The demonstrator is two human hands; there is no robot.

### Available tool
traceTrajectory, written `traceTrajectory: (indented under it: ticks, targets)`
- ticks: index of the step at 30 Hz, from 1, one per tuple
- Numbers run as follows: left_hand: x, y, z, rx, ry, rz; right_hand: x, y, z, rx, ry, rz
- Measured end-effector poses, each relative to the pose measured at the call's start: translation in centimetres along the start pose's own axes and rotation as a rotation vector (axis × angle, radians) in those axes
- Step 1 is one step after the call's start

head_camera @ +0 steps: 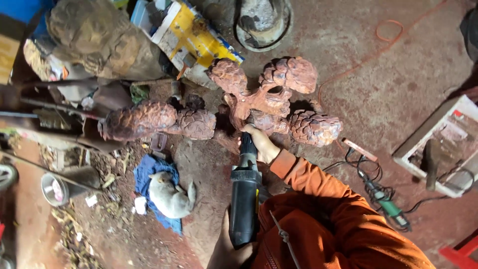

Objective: Carving and detailing a large wooden sculpture using a power die grinder in a workshop environment.

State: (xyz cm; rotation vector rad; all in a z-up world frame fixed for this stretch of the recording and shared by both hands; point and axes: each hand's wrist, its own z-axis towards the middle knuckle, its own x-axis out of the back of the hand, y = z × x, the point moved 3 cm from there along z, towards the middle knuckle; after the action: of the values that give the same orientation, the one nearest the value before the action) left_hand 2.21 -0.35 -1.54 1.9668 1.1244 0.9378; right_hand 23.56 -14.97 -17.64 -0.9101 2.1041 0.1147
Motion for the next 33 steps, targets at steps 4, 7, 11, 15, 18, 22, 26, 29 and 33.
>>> traceTrajectory:
  ticks: [4, 7, 11, 15, 18, 22, 26, 29, 33]
  targets:
    - [-1.6, 2.5, -0.2, 0.014, 0.06, -0.075, -0.2, -0.9, -0.7, -0.048, -0.043, -0.007]
    - [-1.9, 0.9, -1.0, 0.047, 0.009, -0.063, -0.1, -1.0, -0.8, -0.044, -0.063, -0.014]
    - [-2.0, -0.1, -0.7, 0.072, 0.05, 0.064, -0.5, -1.1, -0.8, -0.052, -0.092, 0.029]
    - [-1.6, -1.1, -1.1, 0.146, 0.081, 0.196, -0.3, -0.2, -0.5, -0.069, -0.118, 0.139]
    - [-0.3, -2.2, -0.9, 0.197, -0.004, 0.185, -0.2, 0.0, -0.9, -0.053, -0.066, 0.103]
    - [1.2, -1.6, -0.2, 0.071, -0.063, 0.102, 0.1, 0.5, -0.8, -0.012, -0.011, 0.067]
    - [2.5, -1.3, 0.2, 0.017, -0.15, -0.033, -0.8, 0.4, -1.3, 0.033, 0.031, 0.044]
    - [3.8, -3.6, -0.1, 0.007, -0.166, -0.016, -1.7, 0.5, -1.4, 0.057, 0.02, 0.067]
    - [5.0, -4.8, -0.2, 0.227, -0.165, 0.181, -2.5, 0.5, -1.8, 0.088, -0.014, 0.122]
